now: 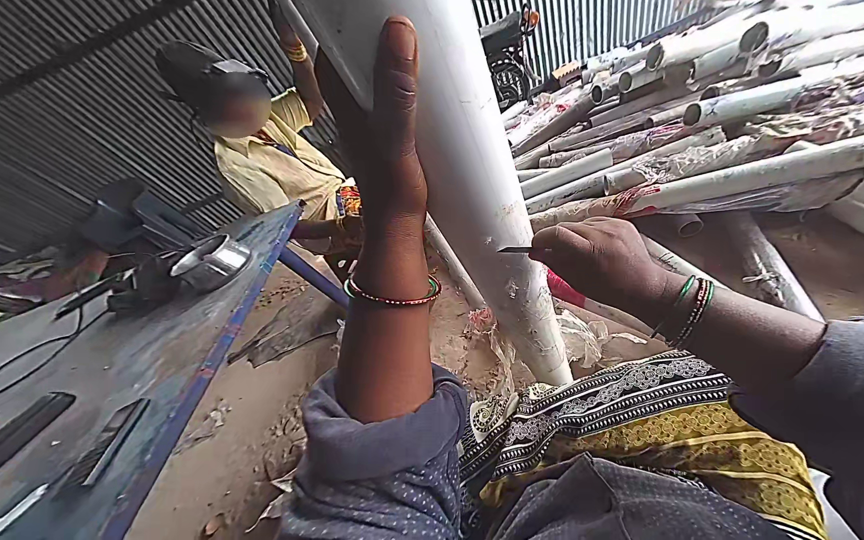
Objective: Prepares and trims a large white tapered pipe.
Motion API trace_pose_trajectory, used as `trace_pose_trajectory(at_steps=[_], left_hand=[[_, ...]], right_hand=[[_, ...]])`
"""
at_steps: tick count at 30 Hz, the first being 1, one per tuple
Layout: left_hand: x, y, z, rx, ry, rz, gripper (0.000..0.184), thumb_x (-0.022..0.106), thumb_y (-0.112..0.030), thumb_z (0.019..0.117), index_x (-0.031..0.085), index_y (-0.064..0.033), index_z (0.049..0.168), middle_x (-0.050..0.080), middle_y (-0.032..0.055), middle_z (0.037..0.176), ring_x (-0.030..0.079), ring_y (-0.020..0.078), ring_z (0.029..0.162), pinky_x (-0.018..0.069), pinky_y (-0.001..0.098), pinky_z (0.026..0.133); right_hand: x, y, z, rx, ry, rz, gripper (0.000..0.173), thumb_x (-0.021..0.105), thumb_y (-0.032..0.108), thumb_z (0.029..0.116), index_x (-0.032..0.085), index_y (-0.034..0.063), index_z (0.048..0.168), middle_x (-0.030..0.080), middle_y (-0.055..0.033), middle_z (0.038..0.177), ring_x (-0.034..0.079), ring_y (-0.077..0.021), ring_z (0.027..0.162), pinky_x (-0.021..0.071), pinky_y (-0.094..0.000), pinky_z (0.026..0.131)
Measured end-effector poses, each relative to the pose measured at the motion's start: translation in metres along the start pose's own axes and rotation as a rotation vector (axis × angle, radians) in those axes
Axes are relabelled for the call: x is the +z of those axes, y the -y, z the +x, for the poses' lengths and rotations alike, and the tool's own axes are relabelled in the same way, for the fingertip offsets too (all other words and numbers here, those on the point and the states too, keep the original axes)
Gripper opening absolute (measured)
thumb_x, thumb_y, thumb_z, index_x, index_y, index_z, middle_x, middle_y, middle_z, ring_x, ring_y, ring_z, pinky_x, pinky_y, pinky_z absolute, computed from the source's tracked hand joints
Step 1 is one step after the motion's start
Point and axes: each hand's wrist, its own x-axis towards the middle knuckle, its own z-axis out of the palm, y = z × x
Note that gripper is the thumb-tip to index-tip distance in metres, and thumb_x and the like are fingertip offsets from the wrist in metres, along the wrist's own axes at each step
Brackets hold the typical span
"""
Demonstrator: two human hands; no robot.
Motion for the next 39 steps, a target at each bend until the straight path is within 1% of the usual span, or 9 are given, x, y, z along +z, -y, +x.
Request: trace_pose_trajectory(at_steps=[5, 11, 16, 19, 21, 25, 31, 36, 39], left_hand=[[-0.002, -0.006, -0.003, -0.004, 0.009, -0.058, 0.064, 0.055, -0.037, 0.0982, 0.033, 0.0060, 0.141, 0.062, 0.0097, 0.117, 0.066, 0.0118, 0.104, 0.0578, 0.0295, 0.092], [0.007, -0.008, -0.004, -0.023, 0.006, -0.083, 0.051, 0.055, -0.028, 0.0989, 0.038, 0.0034, 0.135, 0.061, 0.0086, 0.111, 0.065, 0.0114, 0.100, 0.0571, 0.0290, 0.090], [0.012, -0.010, -0.002, 0.018, -0.026, -0.060, 0.054, 0.064, -0.026, 0.0919, 0.043, 0.0058, 0.129, 0.059, 0.0072, 0.104, 0.064, 0.0091, 0.094, 0.0567, 0.0261, 0.084], [0.011, -0.008, -0.003, 0.034, -0.042, -0.044, 0.045, 0.064, -0.026, 0.0900, 0.047, 0.0021, 0.120, 0.058, 0.0035, 0.098, 0.062, 0.0065, 0.090, 0.0553, 0.0245, 0.082], [0.012, -0.006, -0.001, 0.047, -0.049, -0.039, 0.038, 0.064, -0.023, 0.0897, 0.048, 0.0001, 0.116, 0.059, 0.0017, 0.095, 0.063, 0.0050, 0.087, 0.0556, 0.0238, 0.080], [0.014, -0.008, -0.002, 0.020, -0.041, 0.011, 0.049, 0.062, -0.026, 0.0906, 0.045, 0.0031, 0.127, 0.057, 0.0051, 0.105, 0.062, 0.0058, 0.096, 0.0542, 0.0230, 0.085], [0.009, -0.008, -0.002, -0.015, -0.047, 0.006, 0.063, 0.064, -0.031, 0.0911, 0.039, 0.0057, 0.136, 0.058, 0.0083, 0.112, 0.062, 0.0080, 0.100, 0.0544, 0.0245, 0.088], [0.008, -0.004, 0.001, -0.032, -0.046, 0.040, 0.054, 0.060, -0.025, 0.0932, 0.040, 0.0030, 0.135, 0.056, 0.0070, 0.112, 0.060, 0.0070, 0.102, 0.0523, 0.0234, 0.090], [0.009, -0.003, 0.001, -0.022, -0.064, 0.034, 0.052, 0.060, -0.024, 0.0920, 0.041, 0.0034, 0.132, 0.057, 0.0063, 0.108, 0.061, 0.0065, 0.097, 0.0540, 0.0232, 0.086]], right_hand=[[0.026, 0.004, -0.059, -0.067, 0.225, 0.002, 0.029, 0.048, 0.023, 0.1051, 0.067, 0.0102, 0.087, 0.051, -0.0037, 0.057, 0.055, -0.0211, 0.047, 0.0411, -0.0353, 0.043], [0.001, 0.009, -0.013, -0.041, 0.018, -0.022, 0.024, 0.052, 0.019, 0.1037, 0.064, 0.0076, 0.086, 0.057, -0.0052, 0.059, 0.057, -0.0213, 0.050, 0.0393, -0.0353, 0.045], [0.013, 0.004, -0.035, -0.040, 0.103, -0.075, 0.025, 0.051, 0.017, 0.1016, 0.063, 0.0075, 0.082, 0.050, -0.0046, 0.055, 0.053, -0.0221, 0.047, 0.0381, -0.0358, 0.043], [0.016, 0.007, -0.055, -0.032, 0.192, -0.022, 0.027, 0.052, 0.019, 0.1015, 0.063, 0.0093, 0.079, 0.048, -0.0036, 0.054, 0.052, -0.0211, 0.045, 0.0376, -0.0358, 0.041], [0.010, 0.009, -0.047, -0.054, 0.139, -0.019, 0.025, 0.052, 0.017, 0.1014, 0.062, 0.0086, 0.080, 0.048, -0.0038, 0.055, 0.051, -0.0208, 0.046, 0.0368, -0.0351, 0.042], [-0.003, 0.003, -0.016, -0.015, 0.039, -0.090, 0.022, 0.053, 0.017, 0.1023, 0.066, 0.0068, 0.087, 0.057, -0.0074, 0.060, 0.057, -0.0252, 0.051, 0.0396, -0.0379, 0.045], [0.021, 0.001, -0.063, -0.047, 0.199, -0.013, 0.023, 0.053, 0.017, 0.1007, 0.066, 0.0095, 0.083, 0.053, -0.0052, 0.057, 0.056, -0.0231, 0.048, 0.0421, -0.0376, 0.043], [0.008, 0.003, -0.032, -0.028, 0.018, -0.030, 0.024, 0.050, 0.018, 0.1042, 0.063, 0.0072, 0.087, 0.057, -0.0070, 0.060, 0.057, -0.0240, 0.051, 0.0404, -0.0372, 0.046], [0.015, -0.002, -0.024, -0.021, 0.060, -0.064, 0.023, 0.052, 0.017, 0.1031, 0.064, 0.0063, 0.086, 0.057, -0.0081, 0.060, 0.058, -0.0260, 0.051, 0.0404, -0.0388, 0.045]])
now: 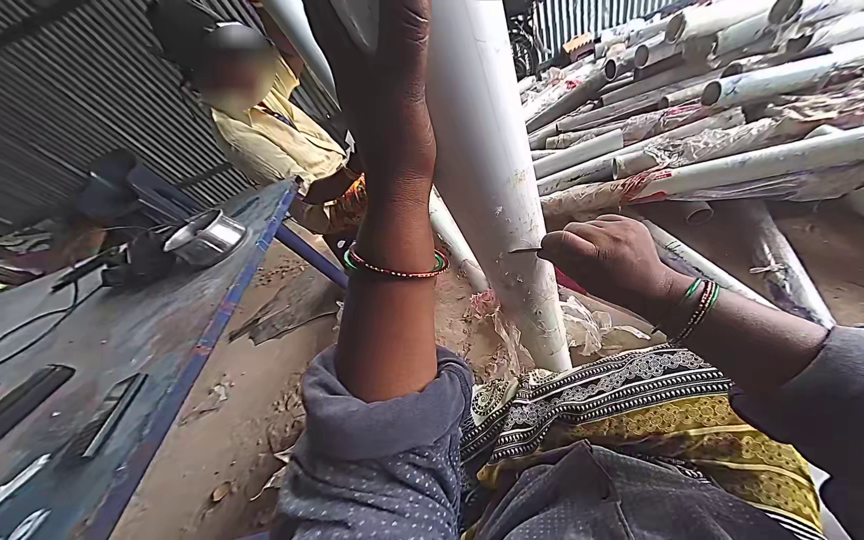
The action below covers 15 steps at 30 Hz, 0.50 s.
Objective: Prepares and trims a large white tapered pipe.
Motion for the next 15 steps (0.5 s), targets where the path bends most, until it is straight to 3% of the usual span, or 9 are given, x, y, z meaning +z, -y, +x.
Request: trace_pose_trajectory(at_steps=[3, 5, 6, 10, 15], left_hand=[[-0.001, 0.000, 0.000, -0.012, -0.010, 0.002, 0.059, 0.061, -0.025, 0.0912, 0.037, 0.0057, 0.136, 0.056, 0.0082, 0.111, 0.061, 0.0072, 0.097, 0.0540, 0.0233, 0.086], [-0.002, 0.004, 0.001, -0.004, -0.026, -0.004, 0.056, 0.063, -0.024, 0.0905, 0.039, 0.0051, 0.132, 0.056, 0.0067, 0.106, 0.062, 0.0065, 0.094, 0.0548, 0.0233, 0.083], [-0.003, 0.006, 0.002, 0.001, -0.025, -0.006, 0.056, 0.064, -0.023, 0.0899, 0.040, 0.0051, 0.131, 0.056, 0.0069, 0.105, 0.061, 0.0068, 0.094, 0.0544, 0.0236, 0.084], [-0.002, 0.012, 0.005, 0.032, -0.024, 0.010, 0.029, 0.064, -0.015, 0.0865, 0.048, -0.0026, 0.107, 0.055, 0.0014, 0.088, 0.059, 0.0046, 0.081, 0.0524, 0.0227, 0.075], [0.002, 0.009, 0.005, 0.015, -0.031, -0.024, 0.032, 0.066, -0.012, 0.0834, 0.049, -0.0013, 0.108, 0.055, 0.0020, 0.089, 0.059, 0.0048, 0.081, 0.0524, 0.0224, 0.075]], right_hand=[[0.020, 0.006, -0.029, -0.038, 0.120, 0.033, 0.023, 0.053, 0.014, 0.0997, 0.065, 0.0066, 0.082, 0.049, -0.0060, 0.055, 0.054, -0.0240, 0.046, 0.0408, -0.0380, 0.042], [0.025, 0.010, -0.042, -0.030, 0.156, 0.051, 0.024, 0.052, 0.016, 0.1001, 0.065, 0.0078, 0.081, 0.048, -0.0049, 0.054, 0.054, -0.0227, 0.045, 0.0395, -0.0368, 0.041], [0.022, 0.010, -0.039, -0.023, 0.137, 0.055, 0.024, 0.052, 0.016, 0.1007, 0.063, 0.0079, 0.081, 0.049, -0.0048, 0.055, 0.054, -0.0226, 0.046, 0.0401, -0.0367, 0.042], [0.002, 0.010, 0.001, 0.028, -0.045, -0.012, 0.024, 0.052, 0.017, 0.1033, 0.063, 0.0061, 0.085, 0.056, -0.0077, 0.058, 0.056, -0.0252, 0.049, 0.0379, -0.0380, 0.045], [0.008, 0.006, -0.002, 0.038, 0.062, -0.053, 0.023, 0.053, 0.016, 0.1016, 0.061, 0.0061, 0.082, 0.053, -0.0081, 0.056, 0.055, -0.0266, 0.047, 0.0386, -0.0390, 0.043]])
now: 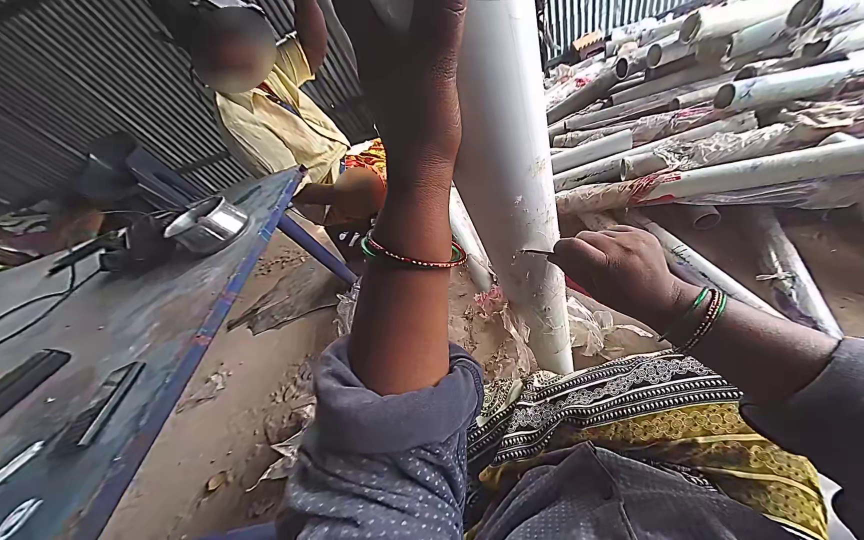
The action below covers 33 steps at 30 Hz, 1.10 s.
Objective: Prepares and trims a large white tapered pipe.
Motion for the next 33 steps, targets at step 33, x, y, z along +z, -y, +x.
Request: trace_pose_trajectory(at_steps=[33], left_hand=[[-0.007, -0.008, -0.004, -0.013, 0.070, 0.149, 0.028, 0.061, 0.001, 0.0833, 0.049, -0.0169, 0.065, 0.046, -0.0087, 0.058, 0.051, 0.0004, 0.057, 0.0459, 0.0210, 0.060]], right_hand=[[-0.002, 0.019, -0.021, -0.004, 0.078, 0.040, 0.025, 0.053, 0.017, 0.1000, 0.063, 0.0067, 0.079, 0.050, -0.0066, 0.054, 0.054, -0.0245, 0.045, 0.0380, -0.0381, 0.042]])
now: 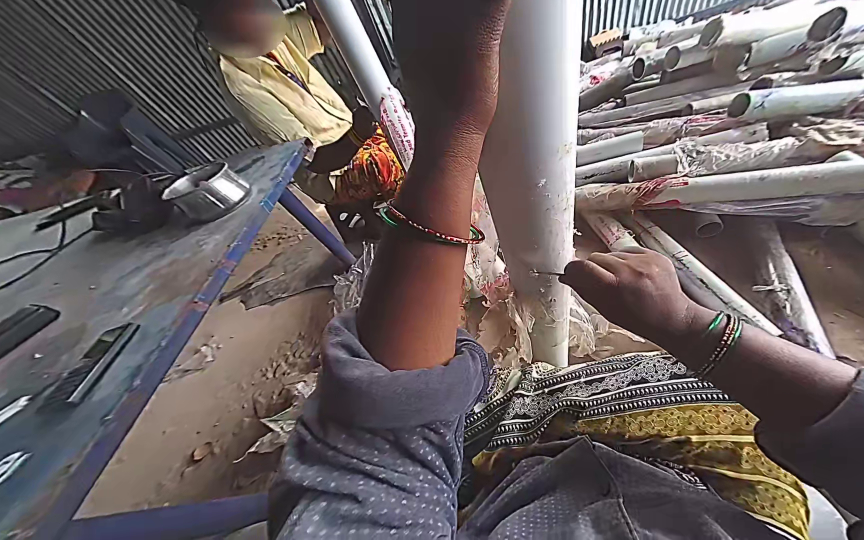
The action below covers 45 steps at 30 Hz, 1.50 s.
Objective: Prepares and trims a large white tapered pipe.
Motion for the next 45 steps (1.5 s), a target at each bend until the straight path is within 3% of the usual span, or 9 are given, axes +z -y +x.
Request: trace_pose_trajectory(at_steps=[9, 14, 21, 27, 29, 31, 38, 42, 45], left_hand=[[0.003, 0.000, 0.002, -0.047, -0.008, 0.100, 0.030, 0.065, 0.000, 0.0839, 0.048, -0.0156, 0.064, 0.045, -0.0071, 0.059, 0.050, 0.0028, 0.058, 0.0452, 0.0235, 0.062], [0.006, -0.002, 0.003, -0.054, 0.001, 0.180, 0.030, 0.062, 0.003, 0.0831, 0.048, -0.0142, 0.062, 0.045, -0.0061, 0.057, 0.050, 0.0034, 0.056, 0.0435, 0.0226, 0.059], [0.004, -0.001, 0.003, -0.044, 0.003, 0.133, 0.029, 0.062, -0.001, 0.0850, 0.048, -0.0167, 0.065, 0.045, -0.0084, 0.060, 0.050, 0.0015, 0.059, 0.0448, 0.0226, 0.062], [0.002, 0.011, 0.006, 0.030, -0.005, -0.063, 0.027, 0.055, 0.004, 0.0840, 0.050, -0.0150, 0.066, 0.049, -0.0066, 0.058, 0.054, 0.0020, 0.057, 0.0481, 0.0213, 0.060], [0.003, 0.010, 0.007, 0.044, -0.019, -0.138, 0.021, 0.056, 0.003, 0.0859, 0.052, -0.0129, 0.072, 0.053, -0.0054, 0.062, 0.057, 0.0020, 0.060, 0.0511, 0.0208, 0.061], [0.000, 0.010, 0.008, 0.001, -0.016, -0.130, 0.007, 0.057, -0.007, 0.0903, 0.052, -0.0065, 0.095, 0.055, -0.0011, 0.079, 0.059, 0.0036, 0.074, 0.0528, 0.0222, 0.072], [-0.006, 0.021, 0.013, -0.022, -0.011, -0.106, 0.048, 0.058, -0.029, 0.0951, 0.043, 0.0010, 0.129, 0.058, 0.0041, 0.104, 0.062, 0.0062, 0.094, 0.0547, 0.0242, 0.085], [-0.005, 0.022, 0.014, -0.049, -0.014, -0.093, 0.055, 0.058, -0.030, 0.0944, 0.039, 0.0004, 0.136, 0.057, 0.0076, 0.114, 0.061, 0.0091, 0.103, 0.0537, 0.0265, 0.090], [-0.006, 0.019, 0.013, -0.072, -0.023, -0.044, 0.064, 0.058, -0.035, 0.0936, 0.036, 0.0008, 0.142, 0.056, 0.0083, 0.120, 0.059, 0.0085, 0.108, 0.0513, 0.0251, 0.093]], right_hand=[[0.013, -0.002, -0.006, 0.014, 0.079, -0.025, 0.024, 0.054, 0.014, 0.0974, 0.063, 0.0055, 0.076, 0.046, -0.0071, 0.052, 0.052, -0.0253, 0.043, 0.0363, -0.0374, 0.039], [-0.004, -0.003, 0.019, 0.021, -0.033, -0.040, 0.025, 0.053, 0.016, 0.1013, 0.065, 0.0057, 0.083, 0.053, -0.0084, 0.055, 0.055, -0.0262, 0.046, 0.0382, -0.0390, 0.043], [0.021, -0.011, -0.023, 0.000, 0.185, 0.033, 0.022, 0.057, 0.014, 0.0974, 0.066, 0.0058, 0.079, 0.052, -0.0092, 0.054, 0.058, -0.0278, 0.047, 0.0424, -0.0415, 0.043], [-0.003, -0.026, 0.011, 0.059, -0.094, -0.013, 0.022, 0.056, 0.018, 0.1018, 0.068, 0.0058, 0.089, 0.064, -0.0116, 0.067, 0.064, -0.0297, 0.061, 0.0451, -0.0434, 0.055], [-0.001, -0.033, 0.017, 0.068, -0.100, -0.026, 0.022, 0.056, 0.017, 0.1020, 0.069, 0.0052, 0.090, 0.065, -0.0126, 0.069, 0.066, -0.0310, 0.064, 0.0468, -0.0447, 0.057], [0.012, -0.037, 0.006, 0.061, -0.056, -0.004, 0.022, 0.055, 0.017, 0.1015, 0.070, 0.0055, 0.091, 0.064, -0.0125, 0.068, 0.066, -0.0315, 0.063, 0.0478, -0.0446, 0.056], [0.023, -0.034, -0.022, 0.040, 0.005, 0.081, 0.019, 0.057, 0.017, 0.0982, 0.070, 0.0080, 0.087, 0.064, -0.0094, 0.067, 0.066, -0.0286, 0.062, 0.0494, -0.0435, 0.055], [0.012, -0.035, 0.011, 0.094, -0.153, 0.066, 0.021, 0.057, 0.019, 0.1013, 0.070, 0.0072, 0.090, 0.067, -0.0097, 0.071, 0.067, -0.0273, 0.064, 0.0477, -0.0415, 0.057], [0.023, -0.035, 0.004, 0.064, -0.069, 0.067, 0.022, 0.055, 0.018, 0.1024, 0.068, 0.0065, 0.090, 0.065, -0.0101, 0.069, 0.066, -0.0283, 0.062, 0.0495, -0.0422, 0.055]])
